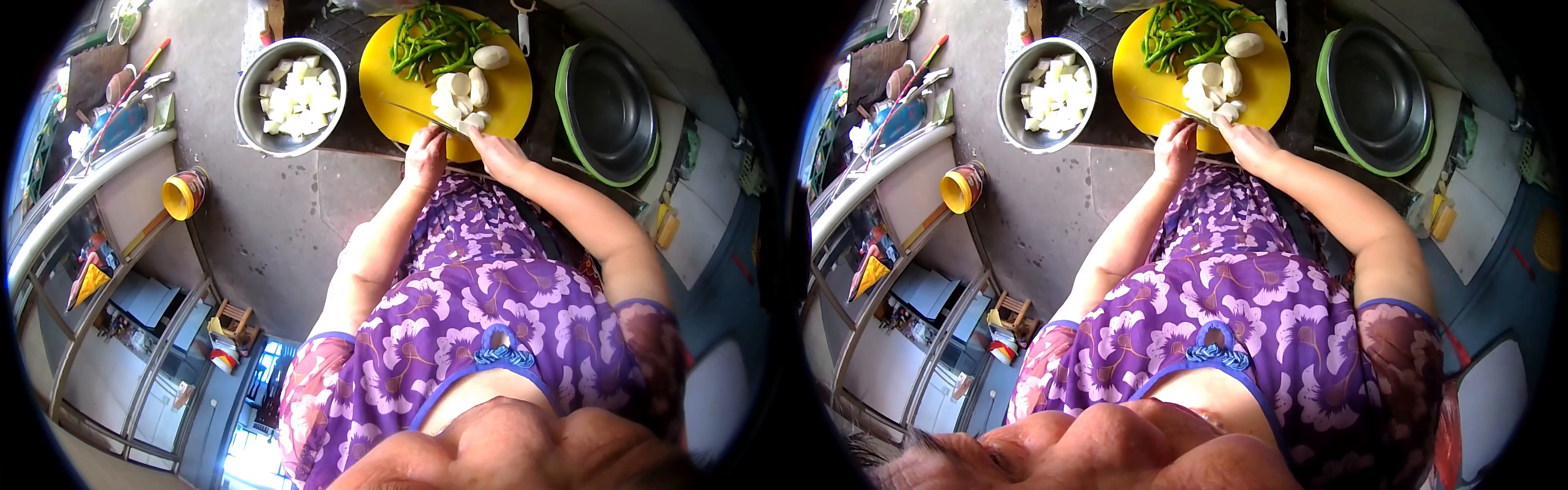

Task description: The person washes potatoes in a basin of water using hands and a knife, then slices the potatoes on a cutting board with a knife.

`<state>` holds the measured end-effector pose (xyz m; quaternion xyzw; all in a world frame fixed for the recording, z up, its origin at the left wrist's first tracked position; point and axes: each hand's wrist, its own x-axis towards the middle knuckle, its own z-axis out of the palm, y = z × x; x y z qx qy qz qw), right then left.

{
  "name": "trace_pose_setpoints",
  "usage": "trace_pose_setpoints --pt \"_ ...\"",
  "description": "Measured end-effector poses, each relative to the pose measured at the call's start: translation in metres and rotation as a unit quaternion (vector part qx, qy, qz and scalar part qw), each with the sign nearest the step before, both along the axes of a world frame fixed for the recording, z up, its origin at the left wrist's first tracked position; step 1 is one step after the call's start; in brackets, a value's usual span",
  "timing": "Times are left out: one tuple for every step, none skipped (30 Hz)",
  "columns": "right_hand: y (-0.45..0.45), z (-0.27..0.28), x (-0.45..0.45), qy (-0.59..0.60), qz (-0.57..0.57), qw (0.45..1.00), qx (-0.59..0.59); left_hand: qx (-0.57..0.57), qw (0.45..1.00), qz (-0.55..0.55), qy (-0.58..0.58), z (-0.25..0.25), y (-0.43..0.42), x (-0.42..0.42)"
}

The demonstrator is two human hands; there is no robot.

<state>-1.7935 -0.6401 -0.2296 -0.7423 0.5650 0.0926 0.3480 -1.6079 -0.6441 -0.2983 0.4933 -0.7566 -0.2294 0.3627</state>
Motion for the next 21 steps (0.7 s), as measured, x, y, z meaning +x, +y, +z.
trace_pose_setpoints --pt "0.003 -0.008 0.004 -0.009 -0.012 1.000 -0.017 -0.001 1.000 -0.005 -0.001 0.001 0.000 0.001" --pt "0.004 -0.016 0.004 -0.017 -0.022 0.999 -0.036 -0.004 1.000 -0.008 -0.002 0.002 -0.001 0.001" --pt "0.003 -0.018 0.001 -0.021 -0.030 0.999 -0.037 -0.003 1.000 -0.008 -0.006 -0.001 0.002 -0.001" --pt "0.000 -0.018 0.004 -0.025 -0.034 0.999 -0.023 -0.002 1.000 -0.011 -0.009 -0.001 0.003 0.001" --pt "-0.007 -0.019 0.005 -0.027 -0.037 0.999 -0.012 -0.005 1.000 -0.011 -0.011 -0.002 0.000 0.001" --pt "-0.011 -0.019 0.008 -0.030 -0.039 0.999 0.002 -0.002 1.000 -0.012 -0.015 -0.002 -0.001 0.001" --pt "-0.014 -0.019 0.011 -0.035 -0.062 0.997 0.002 0.000 1.000 -0.013 -0.021 -0.002 0.000 0.002" --pt "-0.014 -0.018 0.011 -0.038 -0.069 0.997 -0.008 0.003 1.000 -0.013 -0.026 -0.002 -0.001 0.002" --pt "-0.015 -0.012 0.011 -0.042 -0.077 0.996 -0.018 0.001 1.000 -0.012 -0.024 -0.001 -0.001 0.003" --pt "-0.016 -0.003 0.013 -0.045 -0.084 0.995 -0.026 0.000 1.000 -0.011 -0.020 0.001 -0.001 0.004" --pt "-0.015 0.005 0.010 -0.050 -0.072 0.996 -0.022 -0.002 1.000 -0.010 -0.017 0.001 -0.001 0.004" --pt "-0.015 0.018 0.006 -0.053 -0.062 0.997 -0.019 -0.001 1.000 -0.006 -0.019 0.000 -0.001 0.004" --pt "-0.013 0.026 0.003 -0.056 -0.050 0.997 -0.016 -0.001 1.000 -0.002 -0.020 0.000 0.000 0.004" --pt "-0.011 0.026 -0.002 -0.053 -0.040 0.998 -0.015 0.000 1.000 0.003 -0.020 -0.002 0.001 0.003" --pt "-0.008 0.027 -0.008 -0.050 -0.030 0.998 -0.013 0.001 1.000 0.004 -0.021 -0.002 0.001 0.003" --pt "-0.007 0.028 -0.011 -0.048 -0.020 0.999 -0.011 0.002 1.000 0.004 -0.022 -0.002 0.001 0.004" --pt "-0.007 0.028 -0.012 -0.042 -0.012 0.999 -0.010 0.003 1.000 0.005 -0.024 -0.002 0.001 0.004" --pt "-0.007 0.029 -0.013 -0.037 -0.005 0.999 -0.009 0.003 1.000 0.006 -0.024 -0.002 0.001 0.004" --pt "-0.007 0.030 -0.013 -0.031 0.002 0.999 -0.008 0.004 1.000 0.007 -0.024 -0.003 0.001 0.004" --pt "-0.009 0.031 -0.012 -0.026 0.009 1.000 -0.005 0.005 1.000 0.009 -0.024 -0.002 0.001 0.004" --pt "-0.010 0.033 -0.008 -0.021 0.016 1.000 -0.002 0.006 1.000 0.012 -0.020 -0.001 0.001 0.003"
